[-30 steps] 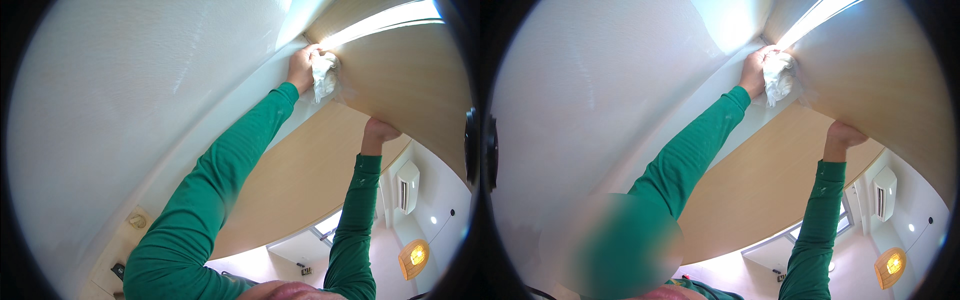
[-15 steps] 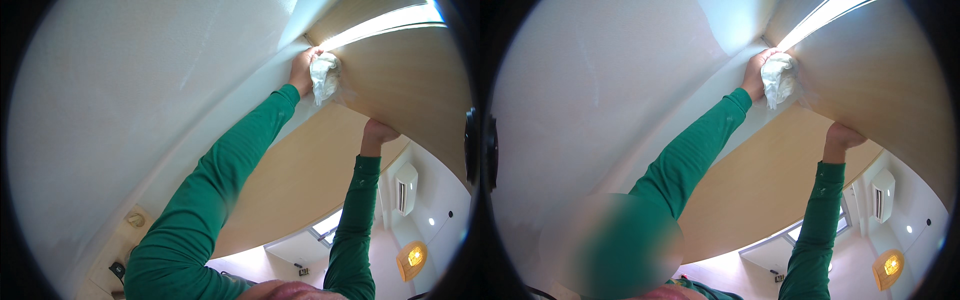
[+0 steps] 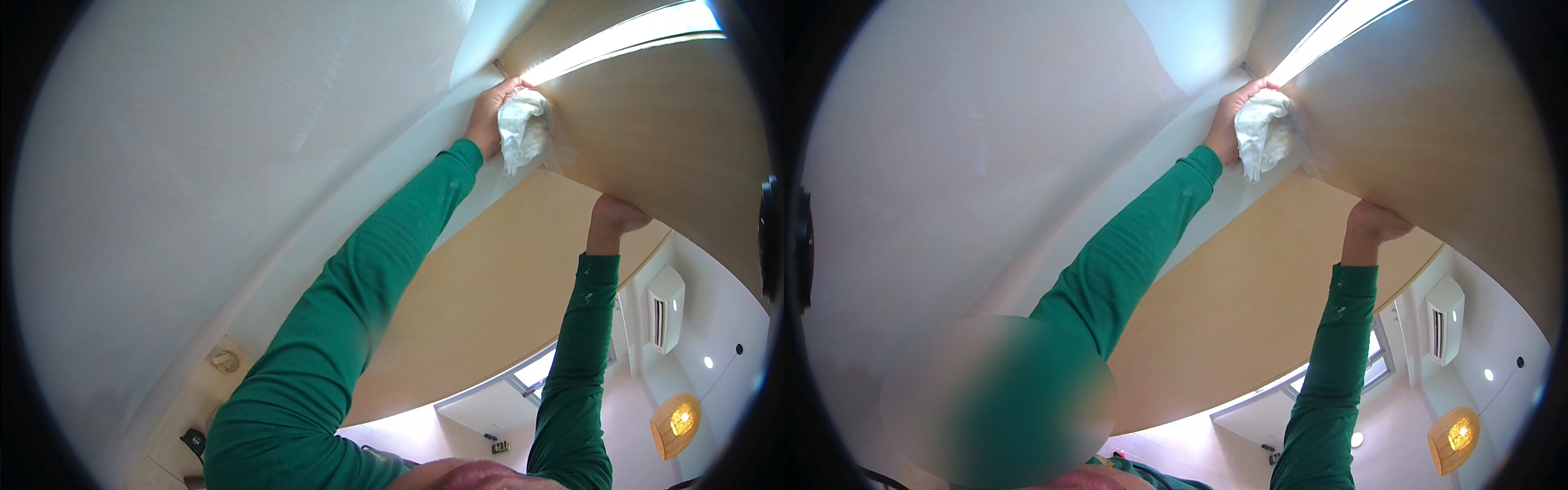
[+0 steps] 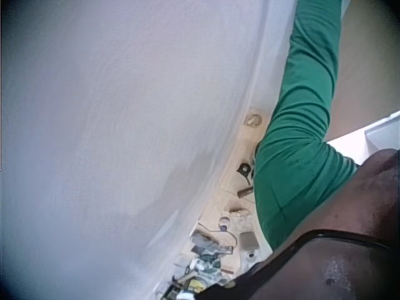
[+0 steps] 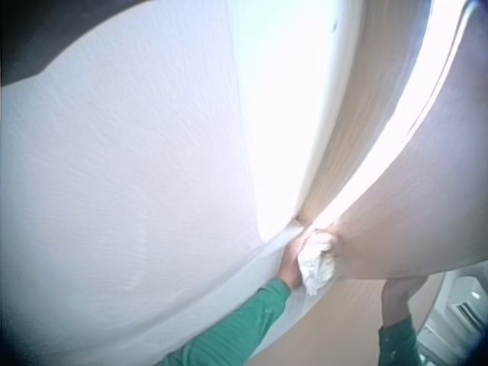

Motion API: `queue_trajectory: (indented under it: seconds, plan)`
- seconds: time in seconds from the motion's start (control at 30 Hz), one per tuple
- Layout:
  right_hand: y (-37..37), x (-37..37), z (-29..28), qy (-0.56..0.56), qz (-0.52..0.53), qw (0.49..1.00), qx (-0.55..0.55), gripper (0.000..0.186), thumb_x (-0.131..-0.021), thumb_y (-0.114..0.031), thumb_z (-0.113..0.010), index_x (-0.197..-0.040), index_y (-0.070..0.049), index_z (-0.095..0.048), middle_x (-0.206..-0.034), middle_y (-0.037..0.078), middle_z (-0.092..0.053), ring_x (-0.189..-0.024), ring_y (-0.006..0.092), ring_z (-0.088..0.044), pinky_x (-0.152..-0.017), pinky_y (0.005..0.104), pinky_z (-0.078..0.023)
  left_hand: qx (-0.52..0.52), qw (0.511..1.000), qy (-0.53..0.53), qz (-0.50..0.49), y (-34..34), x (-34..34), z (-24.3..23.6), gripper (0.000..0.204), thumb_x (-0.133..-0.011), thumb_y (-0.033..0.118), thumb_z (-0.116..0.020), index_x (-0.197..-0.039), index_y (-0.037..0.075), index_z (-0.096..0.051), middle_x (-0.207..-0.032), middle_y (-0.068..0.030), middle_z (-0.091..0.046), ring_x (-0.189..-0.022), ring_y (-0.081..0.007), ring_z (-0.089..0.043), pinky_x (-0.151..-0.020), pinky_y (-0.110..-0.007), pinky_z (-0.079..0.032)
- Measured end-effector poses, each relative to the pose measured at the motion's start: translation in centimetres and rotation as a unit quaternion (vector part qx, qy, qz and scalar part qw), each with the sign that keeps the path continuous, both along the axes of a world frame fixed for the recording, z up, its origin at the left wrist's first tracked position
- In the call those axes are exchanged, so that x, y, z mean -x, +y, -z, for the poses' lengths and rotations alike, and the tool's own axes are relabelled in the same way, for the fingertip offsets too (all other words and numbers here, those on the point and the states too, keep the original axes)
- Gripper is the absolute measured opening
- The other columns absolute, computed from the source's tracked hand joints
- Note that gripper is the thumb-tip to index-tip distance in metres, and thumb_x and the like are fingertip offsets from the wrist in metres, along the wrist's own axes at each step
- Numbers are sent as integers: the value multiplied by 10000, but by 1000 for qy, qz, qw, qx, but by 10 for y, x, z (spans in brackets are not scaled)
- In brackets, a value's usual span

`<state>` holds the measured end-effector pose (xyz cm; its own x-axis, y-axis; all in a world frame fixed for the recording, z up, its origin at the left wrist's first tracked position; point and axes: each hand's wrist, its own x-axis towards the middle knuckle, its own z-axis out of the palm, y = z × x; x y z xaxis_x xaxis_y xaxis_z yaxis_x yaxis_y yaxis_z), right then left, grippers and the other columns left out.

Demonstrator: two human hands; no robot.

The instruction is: The person wipes a ceiling recessed light fixture with a white cloth, then uses a utility knife to scrape the ceiling edge, and continues wiping the fixture. The task involves cleaning and scraping the ceiling area around the light.

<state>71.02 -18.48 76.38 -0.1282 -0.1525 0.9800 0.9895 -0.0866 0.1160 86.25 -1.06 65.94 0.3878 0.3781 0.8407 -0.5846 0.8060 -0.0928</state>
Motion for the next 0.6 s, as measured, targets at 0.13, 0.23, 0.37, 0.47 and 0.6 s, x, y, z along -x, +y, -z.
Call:
queue_trajectory:
  seconds: [0.13, 0.23, 0.37, 0.47, 0.6]
  plan:
    - [-8, 0, -3, 3, -4, 1000, 21, 544, -1071, -427, -418, -1472, -73, -517, -1475, 84, -548, -1350, 296, -516, -1138, 457, -450, 65, 996, 66, -11, -11, 4, -4, 234, -1005, 85, -608, -1191, -36, -680, -1068, -93, -732, -869, -132, -680, -766, -303, -576]
    - [-9, -2, -1, 28, -13, 999, 21, 540, -1076, -429, -418, -1471, -74, -518, -1475, 79, -548, -1355, 289, -509, -1138, 453, -446, 61, 993, 101, -2, -8, -5, -11, 234, -962, 68, -641, -1135, -52, -744, -954, -89, -757, -773, -124, -672, -695, -291, -565]
    - [-13, -9, -4, 21, -27, 999, 26, 526, -1081, -422, -415, -1461, -75, -524, -1469, 69, -551, -1341, 277, -517, -1132, 446, -449, 84, 985, 90, 124, -3, -9, -15, 181, -955, 59, -645, -965, -56, -784, -844, -108, -754, -708, -149, -684, -619, -320, -565]
    - [-22, -2, -7, 16, -17, 999, 23, 509, -1081, -414, -421, -1446, -77, -535, -1454, 62, -560, -1328, 270, -525, -1123, 440, -454, 9, 970, 91, 225, 3, 4, -15, 268, -986, 127, -559, -1068, -66, -727, -957, -169, -745, -748, -252, -731, -671, -399, -621]
    - [-15, -7, -3, 16, -8, 1000, 23, 497, -1077, -410, -435, -1427, -76, -546, -1423, 55, -575, -1310, 265, -538, -1108, 434, -466, -15, 949, 162, 269, 23, 18, -17, 352, -1014, 179, -476, -1211, -48, -659, -1087, -186, -729, -861, -300, -752, -726, -456, -636]
